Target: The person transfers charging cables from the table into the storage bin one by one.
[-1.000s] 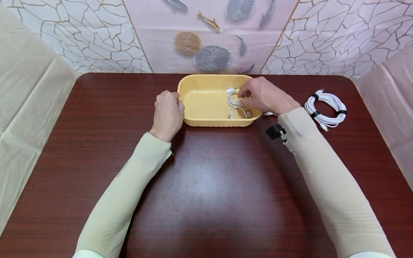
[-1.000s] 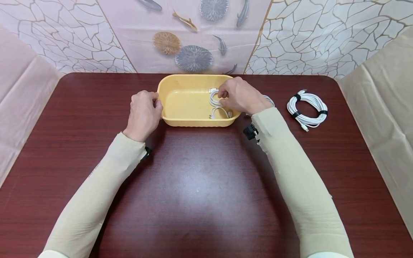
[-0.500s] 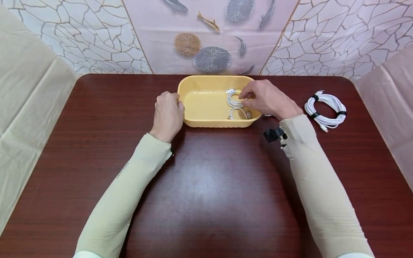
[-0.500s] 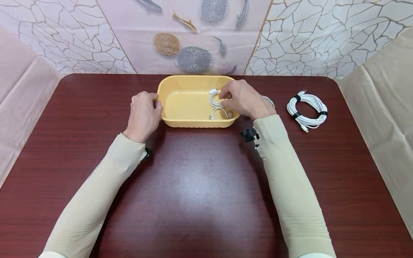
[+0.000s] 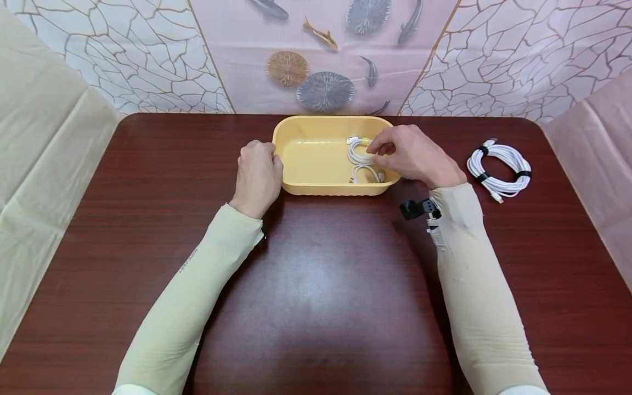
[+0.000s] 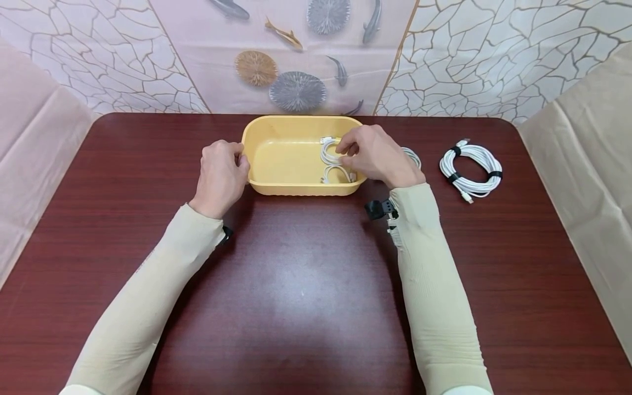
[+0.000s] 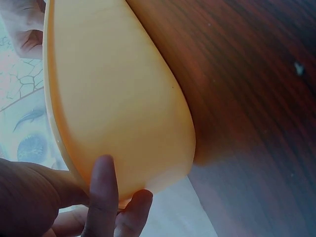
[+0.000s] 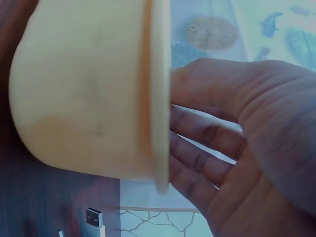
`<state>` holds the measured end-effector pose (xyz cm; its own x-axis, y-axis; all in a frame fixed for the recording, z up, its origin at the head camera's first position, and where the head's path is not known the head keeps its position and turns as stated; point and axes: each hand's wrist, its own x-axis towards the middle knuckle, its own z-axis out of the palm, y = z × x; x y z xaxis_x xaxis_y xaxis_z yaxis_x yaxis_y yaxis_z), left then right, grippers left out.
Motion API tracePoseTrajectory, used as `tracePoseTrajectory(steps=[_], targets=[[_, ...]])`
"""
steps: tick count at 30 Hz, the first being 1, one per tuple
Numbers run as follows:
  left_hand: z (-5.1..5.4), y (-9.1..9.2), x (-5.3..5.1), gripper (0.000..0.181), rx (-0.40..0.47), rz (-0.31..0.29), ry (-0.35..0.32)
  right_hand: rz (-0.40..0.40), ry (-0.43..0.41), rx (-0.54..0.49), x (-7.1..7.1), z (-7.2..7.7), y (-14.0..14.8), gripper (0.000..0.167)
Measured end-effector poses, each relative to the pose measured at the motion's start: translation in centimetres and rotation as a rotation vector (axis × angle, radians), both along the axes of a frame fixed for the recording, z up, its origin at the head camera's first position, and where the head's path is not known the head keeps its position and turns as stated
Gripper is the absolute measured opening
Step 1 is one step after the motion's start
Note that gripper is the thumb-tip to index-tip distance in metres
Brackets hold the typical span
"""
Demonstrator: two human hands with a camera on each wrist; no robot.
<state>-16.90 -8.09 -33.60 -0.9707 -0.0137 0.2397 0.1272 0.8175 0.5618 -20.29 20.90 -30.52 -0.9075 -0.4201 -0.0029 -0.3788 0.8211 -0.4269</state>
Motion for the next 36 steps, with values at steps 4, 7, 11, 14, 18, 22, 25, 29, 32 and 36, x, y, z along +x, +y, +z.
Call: tracePoseTrajectory(steps=[4,7,11,14,18,22,25,29,32,36], targets=[[0.0,0.0,0.0,0.022,0.001,-0.002,0.004,-0.019,-0.014,-0.013,0.4,0.5,0.1,0.021],[0.1,0.0,0.0,0.023,0.005,-0.001,-0.004,-0.018,-0.017,-0.01,0.6,0.6,0.2,0.022],[0.1,-0.1,0.1,0.022,0.008,0.003,-0.01,-0.023,-0.019,-0.01,0.7,0.6,0.3,0.022],[0.0,-0.2,0.1,0.023,0.012,0.004,-0.014,-0.027,-0.014,-0.011,0.7,0.5,0.4,0.023],[0.0,-0.4,0.1,0.024,0.019,0.011,-0.013,-0.033,-0.001,-0.023,0.6,0.6,0.6,0.022],[0.1,-0.3,0.0,0.023,0.013,0.005,-0.01,-0.041,0.002,-0.036,0.8,0.8,0.8,0.021],[0.1,0.0,0.0,0.023,0.008,-0.006,-0.015,-0.054,-0.004,-0.041,1.2,1.0,1.2,0.022],[0.1,0.2,0.0,0.023,0.009,-0.004,-0.017,-0.075,-0.009,-0.059,1.4,1.2,1.7,0.024],[0.1,0.1,0.0,0.023,0.007,0.002,-0.011,-0.078,0.002,-0.067,1.3,1.2,1.9,0.024],[0.1,0.0,0.1,0.023,0.002,-0.001,-0.013,-0.082,0.014,-0.069,1.2,1.1,2.1,0.024]])
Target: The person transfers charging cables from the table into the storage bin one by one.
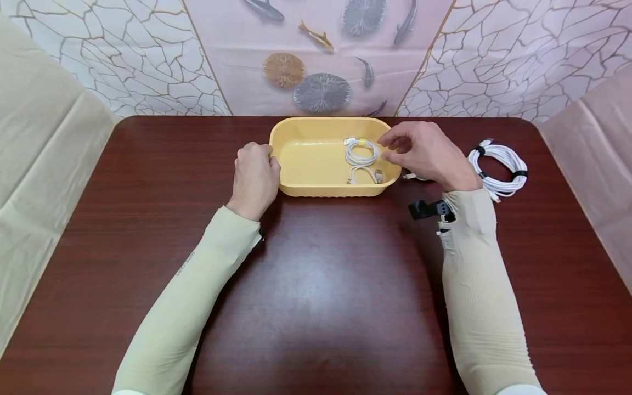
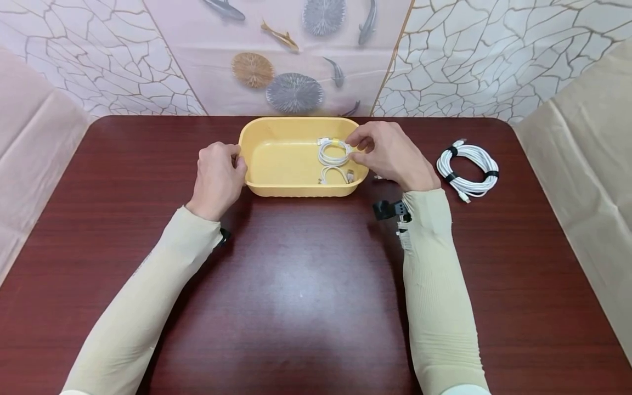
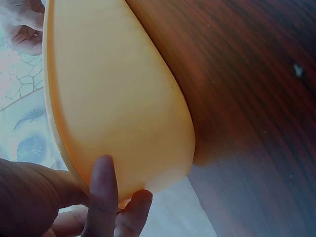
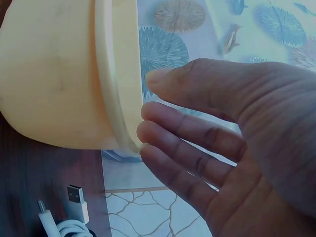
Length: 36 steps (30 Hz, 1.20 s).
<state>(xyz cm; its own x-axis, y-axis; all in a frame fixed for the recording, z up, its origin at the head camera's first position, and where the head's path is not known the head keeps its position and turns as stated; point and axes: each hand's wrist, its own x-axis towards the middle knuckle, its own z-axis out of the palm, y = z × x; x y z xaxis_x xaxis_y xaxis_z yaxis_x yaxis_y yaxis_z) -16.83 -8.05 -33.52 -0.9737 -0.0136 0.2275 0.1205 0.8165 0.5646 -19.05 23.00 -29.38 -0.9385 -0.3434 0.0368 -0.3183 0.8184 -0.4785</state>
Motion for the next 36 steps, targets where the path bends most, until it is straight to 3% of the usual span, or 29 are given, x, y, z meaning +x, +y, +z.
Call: tracePoseTrajectory(steps=[36], targets=[[-0.1,0.1,0.1,0.024,0.009,-0.005,-0.006,-0.089,-0.016,0.02,0.1,-0.3,2.8,0.027]])
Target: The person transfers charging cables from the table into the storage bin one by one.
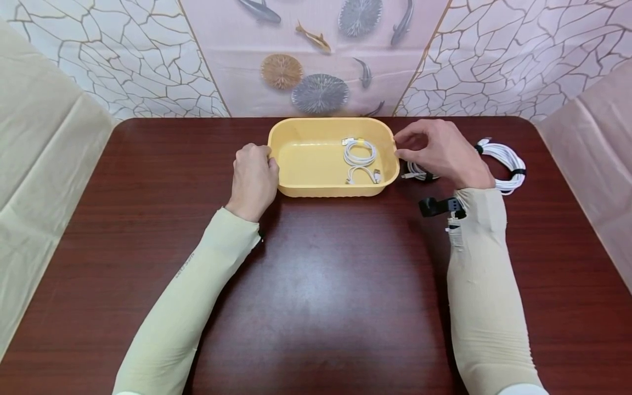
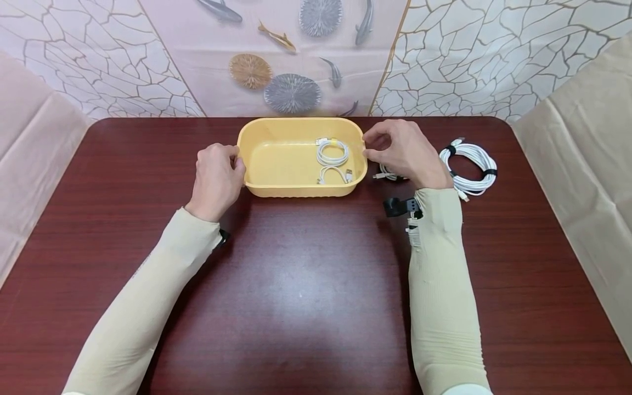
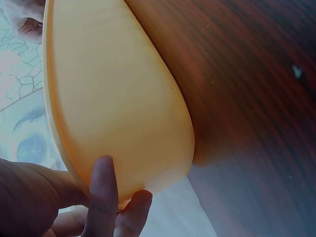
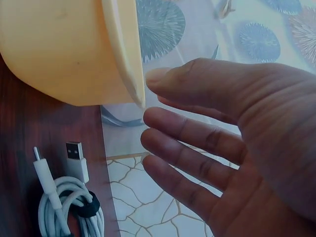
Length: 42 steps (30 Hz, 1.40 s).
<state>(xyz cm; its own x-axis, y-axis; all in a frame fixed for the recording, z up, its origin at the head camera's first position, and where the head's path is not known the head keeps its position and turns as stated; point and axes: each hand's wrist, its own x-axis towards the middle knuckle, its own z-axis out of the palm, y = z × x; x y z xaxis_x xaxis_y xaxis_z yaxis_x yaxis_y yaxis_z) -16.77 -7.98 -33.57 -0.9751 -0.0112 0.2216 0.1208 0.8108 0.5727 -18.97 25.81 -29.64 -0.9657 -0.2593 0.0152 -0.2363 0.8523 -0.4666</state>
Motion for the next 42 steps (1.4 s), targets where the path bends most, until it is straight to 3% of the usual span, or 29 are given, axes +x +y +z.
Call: tracePoseTrajectory(steps=[21,29,42], targets=[[0.0,-0.1,0.1,0.025,0.0,0.01,-0.018,-0.067,-0.011,0.018,-0.1,-0.4,1.8,0.033],[0.0,0.1,0.1,0.024,0.0,-0.005,-0.014,-0.142,-0.042,0.035,0.1,-0.7,2.9,0.033],[0.1,0.0,0.0,0.024,-0.003,0.01,-0.006,-0.161,-0.044,0.041,-0.1,-0.5,3.6,0.036]])
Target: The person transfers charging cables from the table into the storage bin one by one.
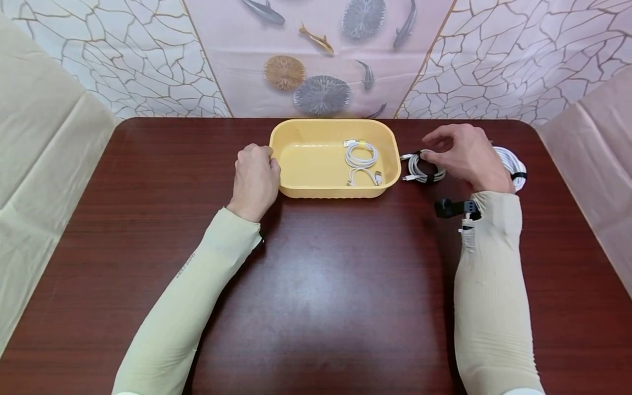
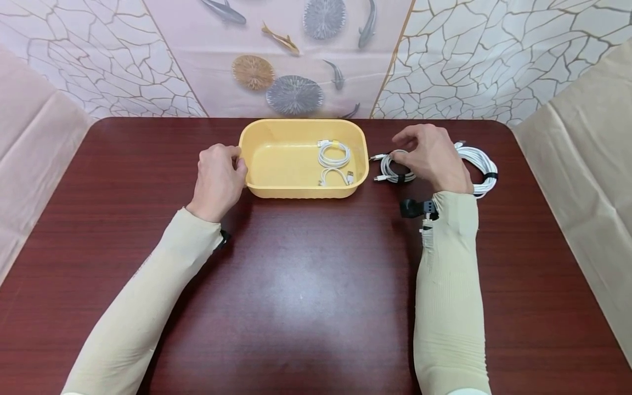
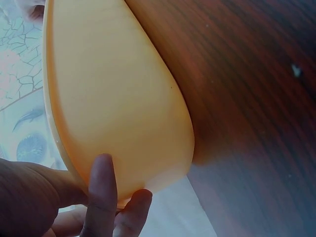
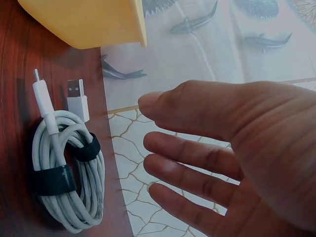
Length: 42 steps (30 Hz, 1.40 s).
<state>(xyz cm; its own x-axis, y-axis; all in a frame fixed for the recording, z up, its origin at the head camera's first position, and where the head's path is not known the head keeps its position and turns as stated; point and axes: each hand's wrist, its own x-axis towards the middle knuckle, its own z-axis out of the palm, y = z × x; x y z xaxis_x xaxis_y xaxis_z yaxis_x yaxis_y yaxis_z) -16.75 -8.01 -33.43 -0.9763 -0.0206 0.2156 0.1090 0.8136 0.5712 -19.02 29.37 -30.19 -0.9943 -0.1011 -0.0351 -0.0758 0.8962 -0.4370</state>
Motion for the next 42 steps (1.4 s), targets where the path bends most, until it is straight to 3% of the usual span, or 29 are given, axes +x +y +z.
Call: tracePoseTrajectory(steps=[42], targets=[[0.0,0.0,-0.1,0.023,-0.009,-0.005,0.006,-0.187,0.03,0.009,0.2,-0.4,2.6,0.042]])
